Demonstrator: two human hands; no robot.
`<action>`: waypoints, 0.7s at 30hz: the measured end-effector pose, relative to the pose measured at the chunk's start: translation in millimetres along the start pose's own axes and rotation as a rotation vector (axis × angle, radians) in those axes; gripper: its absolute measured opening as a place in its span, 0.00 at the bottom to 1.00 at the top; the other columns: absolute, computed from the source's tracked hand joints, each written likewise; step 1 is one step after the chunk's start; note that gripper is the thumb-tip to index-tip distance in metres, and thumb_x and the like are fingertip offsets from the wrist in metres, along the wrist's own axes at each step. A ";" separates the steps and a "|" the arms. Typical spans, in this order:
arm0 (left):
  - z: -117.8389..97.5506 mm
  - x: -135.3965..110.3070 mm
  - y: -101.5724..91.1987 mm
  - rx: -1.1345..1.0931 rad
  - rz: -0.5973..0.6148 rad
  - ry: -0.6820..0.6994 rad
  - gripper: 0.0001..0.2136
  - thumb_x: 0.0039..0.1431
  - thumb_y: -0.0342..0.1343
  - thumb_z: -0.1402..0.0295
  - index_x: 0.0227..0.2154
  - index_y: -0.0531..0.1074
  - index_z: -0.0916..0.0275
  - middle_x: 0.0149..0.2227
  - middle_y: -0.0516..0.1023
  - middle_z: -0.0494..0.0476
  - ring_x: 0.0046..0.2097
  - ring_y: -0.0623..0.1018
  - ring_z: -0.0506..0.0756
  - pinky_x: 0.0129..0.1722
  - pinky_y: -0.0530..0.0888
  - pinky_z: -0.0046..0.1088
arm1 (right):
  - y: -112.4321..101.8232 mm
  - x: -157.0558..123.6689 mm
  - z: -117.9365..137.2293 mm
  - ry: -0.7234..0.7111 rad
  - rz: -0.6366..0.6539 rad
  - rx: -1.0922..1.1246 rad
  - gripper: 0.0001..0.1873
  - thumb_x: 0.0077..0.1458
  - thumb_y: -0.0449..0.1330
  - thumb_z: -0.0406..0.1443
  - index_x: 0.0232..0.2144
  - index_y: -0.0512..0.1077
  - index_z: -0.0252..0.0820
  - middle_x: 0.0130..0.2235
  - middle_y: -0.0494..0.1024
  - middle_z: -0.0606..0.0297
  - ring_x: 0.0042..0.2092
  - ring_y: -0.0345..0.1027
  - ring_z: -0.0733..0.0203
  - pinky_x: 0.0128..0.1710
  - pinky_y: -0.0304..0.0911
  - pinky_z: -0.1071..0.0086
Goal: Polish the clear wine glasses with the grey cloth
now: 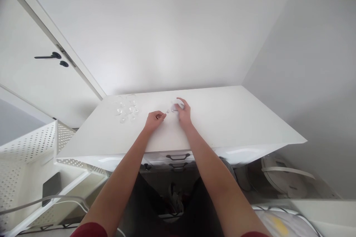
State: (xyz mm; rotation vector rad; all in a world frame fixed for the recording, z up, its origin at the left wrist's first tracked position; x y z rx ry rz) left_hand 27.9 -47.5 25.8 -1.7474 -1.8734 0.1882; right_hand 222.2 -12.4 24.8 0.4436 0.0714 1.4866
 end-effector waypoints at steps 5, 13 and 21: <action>2.5 1.1 -6.1 -0.012 -0.055 -0.004 0.14 0.61 0.61 0.55 0.26 0.77 0.59 0.26 0.78 0.55 0.28 0.72 0.53 0.31 0.68 0.31 | -25.4 12.4 -6.7 -0.055 -0.214 0.195 0.27 0.54 0.63 0.57 0.49 0.73 0.49 0.48 0.79 0.57 0.49 0.75 0.51 0.45 0.72 0.58; -8.7 -1.5 2.3 -0.234 0.049 0.019 0.17 0.62 0.60 0.52 0.27 0.76 0.61 0.25 0.77 0.54 0.25 0.67 0.50 0.28 0.65 0.30 | 19.4 -1.6 -3.9 0.158 0.267 0.266 0.37 0.61 0.51 0.65 0.59 0.71 0.51 0.54 0.79 0.54 0.53 0.74 0.41 0.48 0.72 0.45; -7.0 -2.2 -13.9 -0.149 -0.182 0.019 0.17 0.65 0.58 0.53 0.27 0.75 0.60 0.26 0.77 0.54 0.27 0.68 0.51 0.30 0.66 0.30 | 31.4 -10.2 4.4 0.170 0.334 0.175 0.38 0.64 0.47 0.64 0.65 0.68 0.53 0.55 0.79 0.57 0.53 0.74 0.42 0.51 0.71 0.46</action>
Point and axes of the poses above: each hand's wrist, its own x-axis towards the middle knuckle, its own y-axis out of the palm, z = x × y, the point moved 7 cm from there along x, towards the middle knuckle
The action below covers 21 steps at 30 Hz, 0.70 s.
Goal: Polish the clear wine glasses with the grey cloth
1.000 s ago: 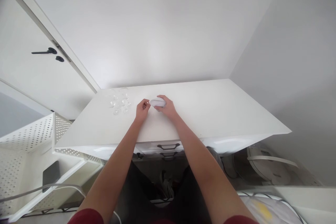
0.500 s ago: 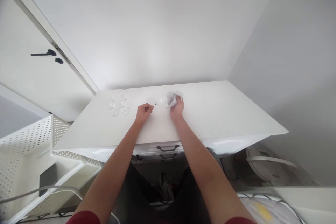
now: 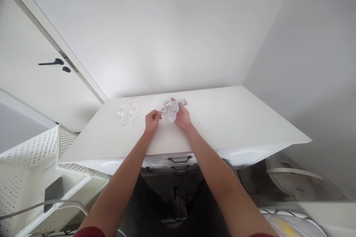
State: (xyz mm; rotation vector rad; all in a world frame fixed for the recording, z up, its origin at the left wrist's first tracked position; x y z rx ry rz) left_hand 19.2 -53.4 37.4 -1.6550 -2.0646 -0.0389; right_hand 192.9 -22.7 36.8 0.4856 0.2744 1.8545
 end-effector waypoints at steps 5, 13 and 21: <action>7.6 2.3 1.0 0.043 -0.002 -0.062 0.16 0.64 0.58 0.54 0.28 0.75 0.60 0.27 0.78 0.54 0.29 0.71 0.52 0.32 0.67 0.30 | -1.4 -4.7 9.5 -0.126 -0.076 0.070 0.33 0.65 0.53 0.56 0.68 0.65 0.59 0.61 0.75 0.63 0.58 0.71 0.48 0.55 0.70 0.52; 7.8 -0.9 22.8 -0.218 0.286 -0.084 0.24 0.61 0.58 0.44 0.24 0.73 0.61 0.24 0.76 0.55 0.23 0.68 0.50 0.24 0.64 0.29 | 11.7 -6.9 0.4 -0.030 0.110 0.278 0.34 0.58 0.67 0.48 0.65 0.66 0.61 0.56 0.79 0.64 0.53 0.74 0.47 0.49 0.74 0.49; 1.5 -2.1 17.5 -0.054 0.204 0.002 0.22 0.64 0.56 0.47 0.24 0.70 0.61 0.22 0.74 0.53 0.24 0.70 0.50 0.27 0.64 0.29 | 1.8 -6.0 4.8 -0.163 -0.037 0.181 0.41 0.45 0.76 0.37 0.62 0.69 0.54 0.49 0.81 0.63 0.50 0.75 0.52 0.50 0.74 0.55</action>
Point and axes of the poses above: each hand's wrist, its own x-axis towards the middle knuckle, its own y-axis out of the palm, z = x × y, the point moved 7 cm from there along x, towards the middle knuckle
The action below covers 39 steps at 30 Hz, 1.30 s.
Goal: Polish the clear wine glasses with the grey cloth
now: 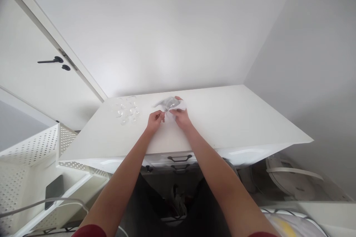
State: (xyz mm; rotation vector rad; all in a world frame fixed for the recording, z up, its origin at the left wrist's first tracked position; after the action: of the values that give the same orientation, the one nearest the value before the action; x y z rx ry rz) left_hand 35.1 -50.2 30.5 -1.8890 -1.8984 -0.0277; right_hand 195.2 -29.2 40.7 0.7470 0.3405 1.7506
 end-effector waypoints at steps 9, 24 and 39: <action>0.8 -2.3 5.7 -0.097 0.121 -0.036 0.21 0.66 0.55 0.50 0.24 0.69 0.61 0.21 0.72 0.53 0.24 0.68 0.50 0.26 0.62 0.29 | 3.9 -1.6 0.0 0.077 0.020 0.059 0.35 0.51 0.72 0.47 0.59 0.70 0.54 0.51 0.81 0.61 0.52 0.75 0.48 0.48 0.75 0.52; -16.4 -5.1 1.6 0.338 -0.048 0.289 0.14 0.67 0.56 0.58 0.27 0.71 0.60 0.29 0.72 0.53 0.29 0.68 0.51 0.31 0.65 0.31 | -24.0 6.2 -4.3 0.015 -0.288 0.086 0.26 0.44 0.75 0.36 0.47 0.74 0.48 0.41 0.81 0.67 0.44 0.75 0.58 0.46 0.72 0.64; 10.4 -1.6 6.0 -0.131 0.139 -0.104 0.24 0.60 0.60 0.44 0.24 0.72 0.62 0.19 0.72 0.53 0.21 0.66 0.49 0.23 0.62 0.28 | 6.5 -8.4 -21.2 0.286 0.090 -0.053 0.20 0.47 0.76 0.41 0.42 0.77 0.45 0.37 0.83 0.58 0.49 0.78 0.40 0.47 0.75 0.46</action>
State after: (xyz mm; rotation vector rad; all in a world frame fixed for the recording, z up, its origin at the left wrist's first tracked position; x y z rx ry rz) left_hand 37.6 -47.9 18.9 -2.1446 -1.8677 -0.0103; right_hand 178.1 -36.0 25.9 0.4799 0.4570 1.9483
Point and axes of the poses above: each hand's wrist, its own x-axis towards the middle knuckle, its own y-axis out of the palm, z = x × y, the point moved 7 cm from there along x, towards the middle knuckle
